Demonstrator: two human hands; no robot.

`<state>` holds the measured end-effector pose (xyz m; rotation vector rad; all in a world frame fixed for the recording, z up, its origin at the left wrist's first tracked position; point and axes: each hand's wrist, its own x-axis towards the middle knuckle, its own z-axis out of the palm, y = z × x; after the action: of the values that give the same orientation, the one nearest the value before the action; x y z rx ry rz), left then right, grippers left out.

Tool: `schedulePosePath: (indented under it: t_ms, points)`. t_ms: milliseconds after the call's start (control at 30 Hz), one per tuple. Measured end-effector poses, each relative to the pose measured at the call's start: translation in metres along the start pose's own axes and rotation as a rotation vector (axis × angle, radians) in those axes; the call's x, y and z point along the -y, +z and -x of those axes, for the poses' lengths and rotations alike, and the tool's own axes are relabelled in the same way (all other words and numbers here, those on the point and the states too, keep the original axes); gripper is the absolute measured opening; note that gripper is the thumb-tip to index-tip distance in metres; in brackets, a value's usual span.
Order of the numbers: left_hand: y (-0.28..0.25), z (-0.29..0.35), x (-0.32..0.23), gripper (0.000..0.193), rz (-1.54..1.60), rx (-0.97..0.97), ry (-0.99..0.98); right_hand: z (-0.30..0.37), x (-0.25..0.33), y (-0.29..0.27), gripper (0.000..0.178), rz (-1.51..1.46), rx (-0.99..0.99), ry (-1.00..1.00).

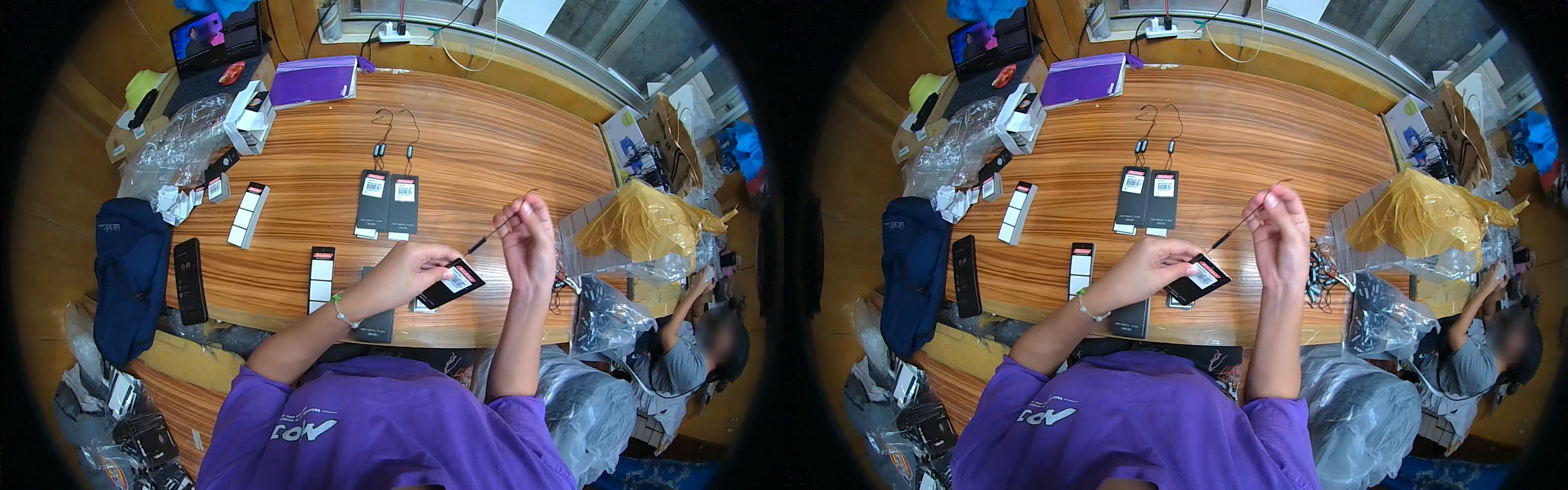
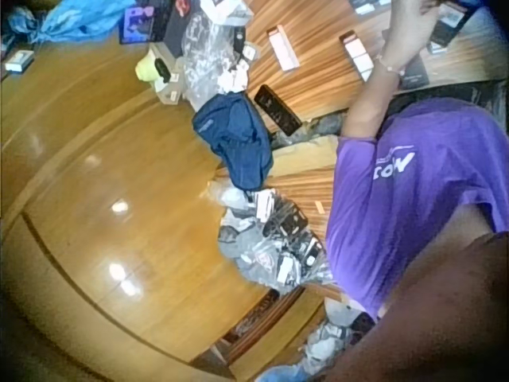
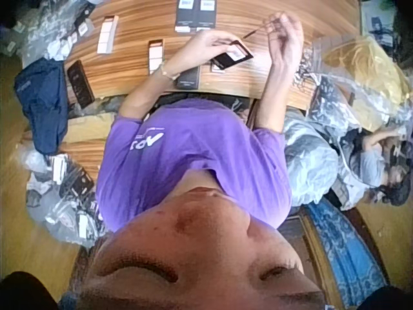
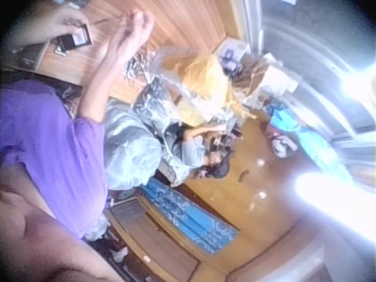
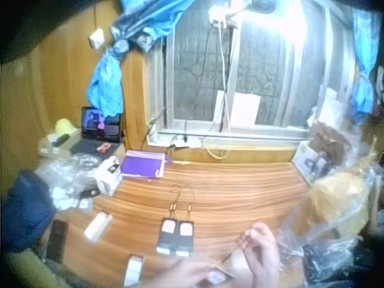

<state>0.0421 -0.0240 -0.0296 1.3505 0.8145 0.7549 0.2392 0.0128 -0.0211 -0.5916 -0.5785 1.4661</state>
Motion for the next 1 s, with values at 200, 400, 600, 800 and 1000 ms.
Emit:
schedulePosePath:
  t_ms: [200,400,600,800,1000]
  points:
    - [-0.008,0.004,0.006,0.022,-0.008,-0.067,-0.004,-0.015,0.021,0.017,0.02,-0.338,-0.009,0.036]
    - [-0.019,-0.001,0.003,0.024,0.012,-0.209,0.04,-0.01,0.019,0.018,0.023,-0.368,0.156,0.053]
    - [-0.03,-0.008,-0.007,0.027,-0.053,-0.367,0.299,0.004,-0.001,0.032,0.021,0.028,0.203,0.039]
    - [-0.029,-0.006,-0.013,0.027,0.032,-0.404,0.227,0.006,-0.011,0.032,0.016,0.219,0.165,0.032]
    - [-0.029,-0.009,-0.009,0.028,0.05,-0.43,0.224,0.008,-0.013,0.038,0.015,0.355,0.15,-0.027]
